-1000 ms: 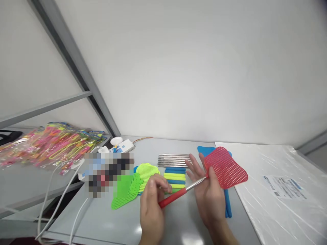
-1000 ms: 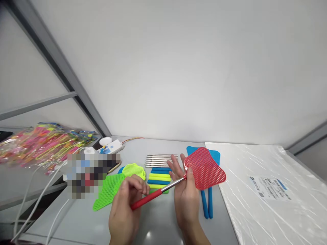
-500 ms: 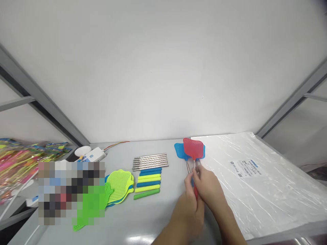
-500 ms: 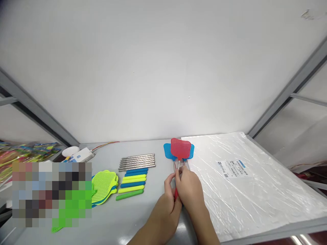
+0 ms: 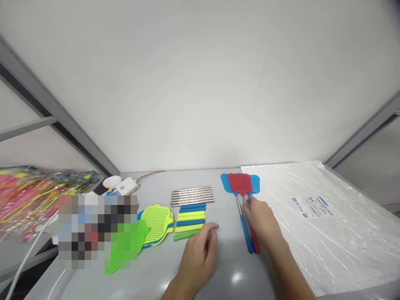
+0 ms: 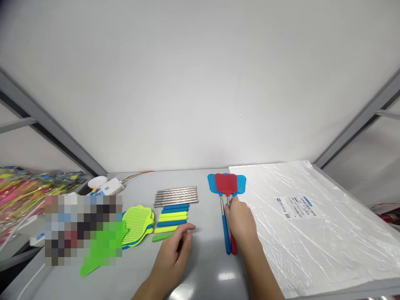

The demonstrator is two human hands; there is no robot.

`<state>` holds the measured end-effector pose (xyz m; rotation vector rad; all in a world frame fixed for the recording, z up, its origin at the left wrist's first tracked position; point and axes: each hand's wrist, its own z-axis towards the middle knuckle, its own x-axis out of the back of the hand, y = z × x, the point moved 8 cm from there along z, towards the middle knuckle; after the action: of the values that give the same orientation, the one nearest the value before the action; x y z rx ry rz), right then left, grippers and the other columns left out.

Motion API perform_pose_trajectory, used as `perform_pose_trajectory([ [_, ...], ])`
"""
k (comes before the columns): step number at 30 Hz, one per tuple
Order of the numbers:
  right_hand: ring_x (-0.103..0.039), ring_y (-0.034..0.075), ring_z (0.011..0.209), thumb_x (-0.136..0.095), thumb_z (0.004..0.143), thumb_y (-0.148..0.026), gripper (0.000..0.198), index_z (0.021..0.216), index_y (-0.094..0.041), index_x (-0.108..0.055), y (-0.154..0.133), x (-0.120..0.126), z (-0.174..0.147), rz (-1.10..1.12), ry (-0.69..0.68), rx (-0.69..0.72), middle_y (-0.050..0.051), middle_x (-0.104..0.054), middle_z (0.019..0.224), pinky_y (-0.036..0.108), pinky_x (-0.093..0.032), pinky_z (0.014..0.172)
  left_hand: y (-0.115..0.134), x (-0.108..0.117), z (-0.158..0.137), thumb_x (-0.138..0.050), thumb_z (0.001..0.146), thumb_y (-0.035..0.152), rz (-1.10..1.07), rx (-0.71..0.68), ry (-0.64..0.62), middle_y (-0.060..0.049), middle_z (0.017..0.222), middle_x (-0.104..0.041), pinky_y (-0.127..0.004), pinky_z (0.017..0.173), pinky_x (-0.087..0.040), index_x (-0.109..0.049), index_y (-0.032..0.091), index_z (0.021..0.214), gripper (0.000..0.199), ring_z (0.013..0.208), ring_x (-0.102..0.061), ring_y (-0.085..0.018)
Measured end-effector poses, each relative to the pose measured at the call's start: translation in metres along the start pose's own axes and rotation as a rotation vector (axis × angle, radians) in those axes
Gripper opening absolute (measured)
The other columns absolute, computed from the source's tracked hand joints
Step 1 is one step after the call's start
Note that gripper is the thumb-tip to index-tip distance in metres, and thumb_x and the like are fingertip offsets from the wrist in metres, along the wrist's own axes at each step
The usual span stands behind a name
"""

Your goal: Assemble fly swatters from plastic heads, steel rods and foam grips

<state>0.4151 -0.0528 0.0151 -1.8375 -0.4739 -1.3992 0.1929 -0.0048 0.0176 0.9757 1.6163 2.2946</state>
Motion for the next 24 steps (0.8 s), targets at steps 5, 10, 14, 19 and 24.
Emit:
perform_pose_trajectory([
  [5, -0.066, 0.029, 0.080, -0.036, 0.094, -0.030, 0.032, 0.113, -0.014, -0.056, -0.006, 0.001, -0.008, -0.011, 0.072, 0.034, 0.014, -0.070, 0.087, 0.033, -0.039, 0.063, 0.000, 0.021, -0.015, -0.052, 0.091, 0.025, 0.084, -0.099, -0.015, -0.003, 0.073, -0.067, -0.027, 0.057, -0.042, -0.066, 0.025, 0.104, 0.019, 0.062, -0.061, -0.019],
  [10, -0.065, 0.030, 0.081, -0.035, 0.095, -0.033, 0.034, 0.116, -0.015, -0.055, -0.021, 0.003, -0.025, -0.016, 0.130, 0.116, 0.012, -0.070, 0.089, 0.036, -0.041, 0.069, -0.005, 0.056, -0.039, -0.048, 0.090, 0.017, 0.361, -0.282, 0.011, -0.007, 0.089, -0.070, -0.031, 0.070, -0.048, -0.063, 0.024, 0.110, 0.025, 0.079, -0.065, -0.022],
  [14, -0.063, 0.028, 0.074, -0.038, 0.094, -0.035, 0.030, 0.104, -0.018, -0.060, -0.051, -0.003, -0.042, -0.013, 0.130, 0.239, 0.009, -0.069, 0.082, 0.038, -0.041, 0.071, -0.022, 0.117, -0.057, -0.052, 0.088, 0.017, 0.513, -0.253, 0.238, -0.008, 0.090, -0.065, -0.038, 0.079, -0.047, -0.062, 0.022, 0.107, 0.022, 0.085, -0.060, -0.025],
  [19, -0.063, 0.026, 0.076, -0.037, 0.096, -0.033, 0.029, 0.101, -0.020, -0.063, -0.117, -0.023, -0.065, -0.063, 0.032, 0.536, 0.008, -0.071, 0.085, 0.037, -0.040, 0.073, -0.044, 0.167, -0.077, -0.055, 0.087, 0.026, 0.716, -0.064, 0.395, -0.014, 0.124, -0.057, -0.052, 0.096, -0.040, -0.053, 0.020, 0.128, 0.042, 0.116, -0.050, -0.033],
  [24, -0.063, 0.021, 0.077, -0.041, 0.096, -0.026, 0.025, 0.088, -0.021, -0.064, -0.171, -0.038, -0.066, -0.128, -0.027, 0.756, 0.005, -0.071, 0.087, 0.033, -0.036, 0.076, -0.055, 0.173, -0.087, -0.050, 0.090, 0.023, 0.809, -0.002, 0.402, -0.015, 0.134, -0.051, -0.053, 0.100, -0.036, -0.045, 0.018, 0.134, 0.045, 0.127, -0.043, -0.033],
])
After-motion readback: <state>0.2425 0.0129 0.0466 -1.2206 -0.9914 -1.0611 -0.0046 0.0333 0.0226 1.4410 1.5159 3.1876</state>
